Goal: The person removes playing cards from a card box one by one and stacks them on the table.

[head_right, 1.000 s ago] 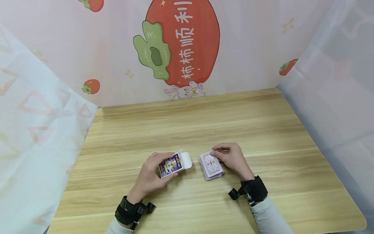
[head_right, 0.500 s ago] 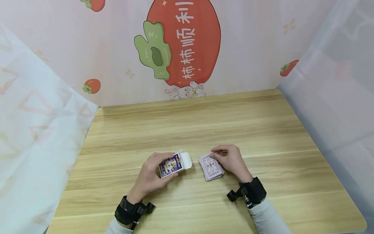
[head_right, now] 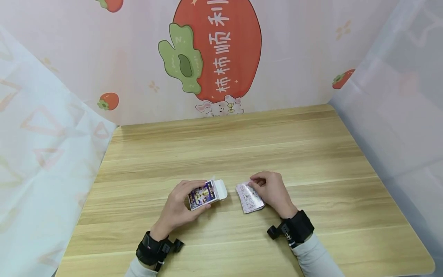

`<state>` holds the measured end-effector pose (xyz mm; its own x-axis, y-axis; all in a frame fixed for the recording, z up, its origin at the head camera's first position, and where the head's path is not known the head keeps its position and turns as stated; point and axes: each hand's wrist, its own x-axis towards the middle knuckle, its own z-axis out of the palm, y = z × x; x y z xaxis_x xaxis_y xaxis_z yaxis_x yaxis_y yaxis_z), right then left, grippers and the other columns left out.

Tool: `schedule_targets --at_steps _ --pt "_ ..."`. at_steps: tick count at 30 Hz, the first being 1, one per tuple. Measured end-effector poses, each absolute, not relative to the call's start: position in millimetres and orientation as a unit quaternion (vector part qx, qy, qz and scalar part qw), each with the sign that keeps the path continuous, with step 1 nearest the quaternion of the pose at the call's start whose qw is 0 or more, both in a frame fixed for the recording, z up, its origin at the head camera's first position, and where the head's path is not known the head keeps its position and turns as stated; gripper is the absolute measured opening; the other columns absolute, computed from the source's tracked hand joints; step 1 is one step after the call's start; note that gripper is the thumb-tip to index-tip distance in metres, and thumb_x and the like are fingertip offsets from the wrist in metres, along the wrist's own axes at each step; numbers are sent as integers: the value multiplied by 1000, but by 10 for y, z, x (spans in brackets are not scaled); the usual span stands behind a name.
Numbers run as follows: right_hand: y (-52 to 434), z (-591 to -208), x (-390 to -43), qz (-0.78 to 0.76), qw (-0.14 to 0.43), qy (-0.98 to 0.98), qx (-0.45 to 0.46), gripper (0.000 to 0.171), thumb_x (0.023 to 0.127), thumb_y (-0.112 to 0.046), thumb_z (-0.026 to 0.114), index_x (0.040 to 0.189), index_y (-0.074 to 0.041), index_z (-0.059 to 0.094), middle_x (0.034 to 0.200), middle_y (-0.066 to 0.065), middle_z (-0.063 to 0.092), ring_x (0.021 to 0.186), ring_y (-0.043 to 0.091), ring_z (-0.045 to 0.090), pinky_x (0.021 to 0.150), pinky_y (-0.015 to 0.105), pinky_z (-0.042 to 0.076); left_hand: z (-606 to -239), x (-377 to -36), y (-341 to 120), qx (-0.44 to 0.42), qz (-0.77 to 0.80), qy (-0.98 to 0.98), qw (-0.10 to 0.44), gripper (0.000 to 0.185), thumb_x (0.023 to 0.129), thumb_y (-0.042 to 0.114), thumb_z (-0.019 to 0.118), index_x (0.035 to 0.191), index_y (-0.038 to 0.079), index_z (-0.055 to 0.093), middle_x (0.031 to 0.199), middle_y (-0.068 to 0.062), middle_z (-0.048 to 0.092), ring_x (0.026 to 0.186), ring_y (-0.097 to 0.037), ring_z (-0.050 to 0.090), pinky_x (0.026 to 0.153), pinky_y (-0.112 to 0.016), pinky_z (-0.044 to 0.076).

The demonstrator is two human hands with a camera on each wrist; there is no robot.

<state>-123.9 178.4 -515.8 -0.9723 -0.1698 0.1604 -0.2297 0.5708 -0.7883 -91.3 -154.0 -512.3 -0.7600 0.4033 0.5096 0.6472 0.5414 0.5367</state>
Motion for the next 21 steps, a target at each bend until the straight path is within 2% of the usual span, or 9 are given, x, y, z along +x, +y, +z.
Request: schedule_targets --at_steps 6,13,21 --pt "1764 -5132 -1206 423 30 -899 106 13 89 -3 84 101 -2 80 85 5 75 72 11 65 63 23 56 -5120 -900 -1540 -309 -368 -861 166 73 72 33 99 136 14 69 132 -1 75 112 -18 68 89 -35 58" --pt "1746 -5118 -1220 410 37 -906 102 13 89 -1 83 101 -2 79 86 6 75 74 12 66 65 23 56 -5083 -904 -1532 -310 -365 -862 170 73 73 34 98 137 14 69 131 -2 75 113 -18 68 91 -35 58" --pt "1763 -5126 -1211 408 33 -906 103 7 89 -3 84 95 -6 82 87 3 72 73 11 64 64 22 54 -5083 -897 -1533 -310 -363 -862 168 72 74 35 98 136 14 69 129 -2 76 111 -18 69 90 -34 59"
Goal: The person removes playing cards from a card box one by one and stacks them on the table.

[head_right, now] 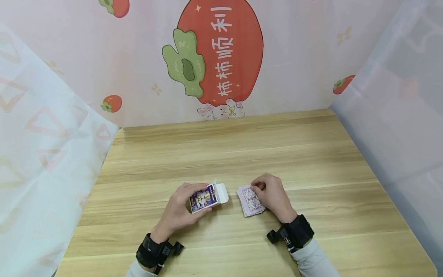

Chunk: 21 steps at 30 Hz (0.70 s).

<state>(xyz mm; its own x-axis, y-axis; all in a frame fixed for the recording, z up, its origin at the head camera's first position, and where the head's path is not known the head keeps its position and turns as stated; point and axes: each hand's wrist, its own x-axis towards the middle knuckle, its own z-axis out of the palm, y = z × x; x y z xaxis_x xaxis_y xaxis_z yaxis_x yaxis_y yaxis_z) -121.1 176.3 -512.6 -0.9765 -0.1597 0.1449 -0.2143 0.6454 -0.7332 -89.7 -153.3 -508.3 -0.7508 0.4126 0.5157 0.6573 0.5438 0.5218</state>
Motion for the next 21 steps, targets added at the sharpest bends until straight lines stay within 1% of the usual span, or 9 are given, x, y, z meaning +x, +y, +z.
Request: schedule_targets --at_steps 5,8,11,14,16,18,21 --pt "1775 -5115 -1212 402 32 -908 112 4 91 -7 84 93 -4 83 88 1 72 74 10 63 64 22 53 -5083 -888 -1531 -312 -361 -864 161 72 74 35 98 136 14 69 129 -2 76 111 -17 68 90 -34 59" --pt "1781 -5110 -1215 400 36 -908 120 2 91 -5 83 93 -4 82 87 1 71 74 10 61 64 22 52 -5076 -879 -1525 -314 -360 -865 154 71 74 35 98 135 14 69 129 -1 75 111 -17 68 90 -33 59" --pt "1773 -5089 -1205 406 61 -902 129 6 90 -1 82 93 -6 82 86 0 71 73 9 60 64 22 52 -5061 -862 -1515 -317 -357 -867 145 71 74 35 99 134 14 70 129 -1 75 110 -16 68 90 -32 59" --pt "1737 -5062 -1177 431 90 -887 139 11 90 1 82 94 -9 81 88 1 73 75 9 63 66 22 55 -5052 -839 -1506 -318 -351 -872 125 70 73 35 99 134 15 70 130 1 74 110 -14 67 90 -31 59" --pt "1696 -5041 -1148 466 96 -866 151 12 91 1 81 96 -10 81 90 2 76 75 9 66 66 23 58 -5047 -829 -1498 -321 -348 -874 108 70 74 36 99 134 17 70 131 4 74 111 -12 67 91 -31 59" --pt "1647 -5029 -1111 506 82 -843 164 12 92 0 80 98 -10 81 93 4 78 75 9 69 66 24 60 -5045 -823 -1494 -326 -343 -876 95 70 74 38 99 135 18 70 132 6 74 112 -11 67 93 -30 59" --pt "1561 -5010 -1047 566 31 -804 179 9 94 -3 80 100 -10 81 94 7 79 76 14 74 67 26 63 -5035 -811 -1491 -338 -340 -873 87 71 73 38 99 135 19 70 131 6 75 111 -10 67 93 -30 59"
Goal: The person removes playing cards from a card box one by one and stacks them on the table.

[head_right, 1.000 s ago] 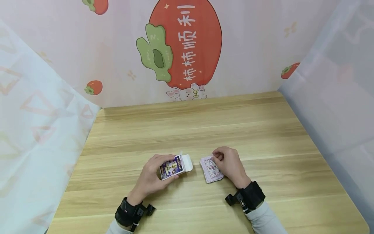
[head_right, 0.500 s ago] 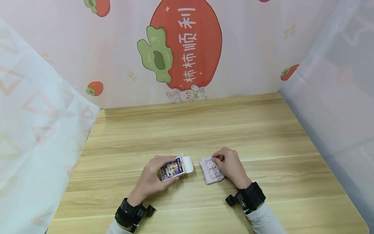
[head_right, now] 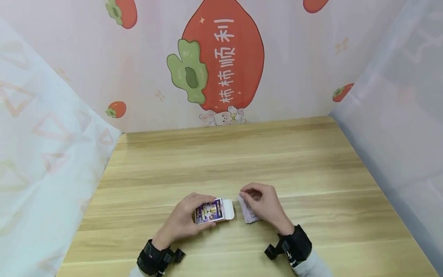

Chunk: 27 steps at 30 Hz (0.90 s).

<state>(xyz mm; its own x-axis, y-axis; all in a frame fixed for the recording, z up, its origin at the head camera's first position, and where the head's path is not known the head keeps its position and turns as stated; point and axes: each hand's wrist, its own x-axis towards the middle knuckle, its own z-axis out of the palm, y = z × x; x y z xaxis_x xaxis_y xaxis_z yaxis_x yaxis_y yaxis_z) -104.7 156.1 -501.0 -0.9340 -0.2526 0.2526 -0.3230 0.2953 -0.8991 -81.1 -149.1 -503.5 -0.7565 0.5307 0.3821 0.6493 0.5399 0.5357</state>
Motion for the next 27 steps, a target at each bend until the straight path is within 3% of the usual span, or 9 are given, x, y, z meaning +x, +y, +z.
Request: schedule_targets --at_steps 5,7,13,19,27 --pt "1436 -5003 -947 617 -65 -758 202 10 96 -6 79 105 -2 77 89 15 78 72 30 77 64 34 66 -5030 -788 -1480 -352 -344 -866 87 70 73 36 100 134 18 71 129 6 75 110 -10 67 92 -29 59" --pt "1389 -5012 -921 622 -88 -750 210 13 96 -6 79 106 0 76 87 16 77 69 28 76 61 35 65 -5032 -783 -1478 -357 -345 -864 87 69 74 36 99 134 18 71 130 6 75 111 -10 67 93 -29 59" --pt "1286 -5041 -876 614 -97 -752 219 18 90 -5 83 104 -1 73 87 10 74 72 11 73 65 29 65 -5041 -784 -1478 -370 -346 -857 97 69 76 39 98 135 19 70 131 6 74 112 -10 66 94 -29 58" --pt "1230 -5078 -847 607 -105 -758 214 20 87 -2 84 103 -6 72 85 6 71 69 10 71 63 31 65 -5049 -780 -1474 -376 -351 -852 98 68 76 40 97 135 21 70 131 7 74 113 -10 66 94 -28 58" --pt "1187 -5121 -839 602 -118 -764 200 23 85 2 83 103 -5 70 87 6 71 70 11 72 65 31 65 -5059 -778 -1462 -386 -349 -848 103 67 76 38 98 134 20 70 130 7 75 111 -10 66 93 -28 57"
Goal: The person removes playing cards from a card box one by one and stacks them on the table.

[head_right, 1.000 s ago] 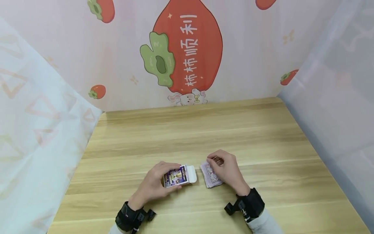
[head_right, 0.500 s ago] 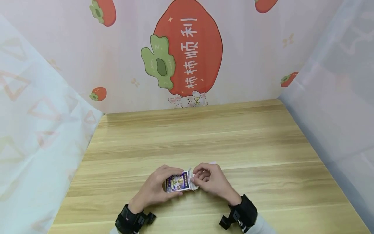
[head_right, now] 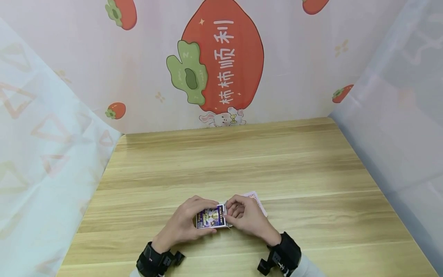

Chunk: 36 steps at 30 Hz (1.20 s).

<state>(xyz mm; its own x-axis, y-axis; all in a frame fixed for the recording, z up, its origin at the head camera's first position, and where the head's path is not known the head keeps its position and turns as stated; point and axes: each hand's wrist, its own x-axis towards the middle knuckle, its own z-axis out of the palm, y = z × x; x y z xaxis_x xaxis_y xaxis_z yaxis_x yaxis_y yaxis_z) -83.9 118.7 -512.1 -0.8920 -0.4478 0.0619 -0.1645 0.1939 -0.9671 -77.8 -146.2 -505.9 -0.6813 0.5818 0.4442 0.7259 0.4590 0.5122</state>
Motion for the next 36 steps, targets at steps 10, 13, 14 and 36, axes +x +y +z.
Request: schedule_targets --at_steps 10,13,14,36 --pt "1242 -5086 -877 -596 160 768 -173 26 89 -8 84 108 2 69 90 9 75 72 16 75 68 32 66 -5062 -789 -1471 -386 -341 -849 115 70 73 37 99 134 19 70 130 5 75 110 -11 66 93 -29 58" --pt "1275 -5053 -885 -600 181 762 -161 27 91 -8 82 110 7 69 90 11 76 70 20 75 65 36 66 -5056 -788 -1477 -383 -337 -852 116 70 73 37 99 134 19 71 131 5 75 111 -12 67 93 -30 58" --pt "1286 -5041 -888 -604 188 759 -157 28 92 -7 81 111 9 68 91 13 76 70 21 76 65 37 66 -5052 -787 -1480 -379 -337 -854 113 70 73 37 99 134 19 71 131 5 75 111 -11 67 93 -30 58" --pt "1568 -4942 -1010 -656 260 703 -90 30 99 -7 73 121 9 60 98 19 77 71 27 78 67 49 67 -5022 -799 -1528 -332 -330 -877 106 69 74 39 99 134 21 71 133 8 74 112 -10 66 93 -30 58"
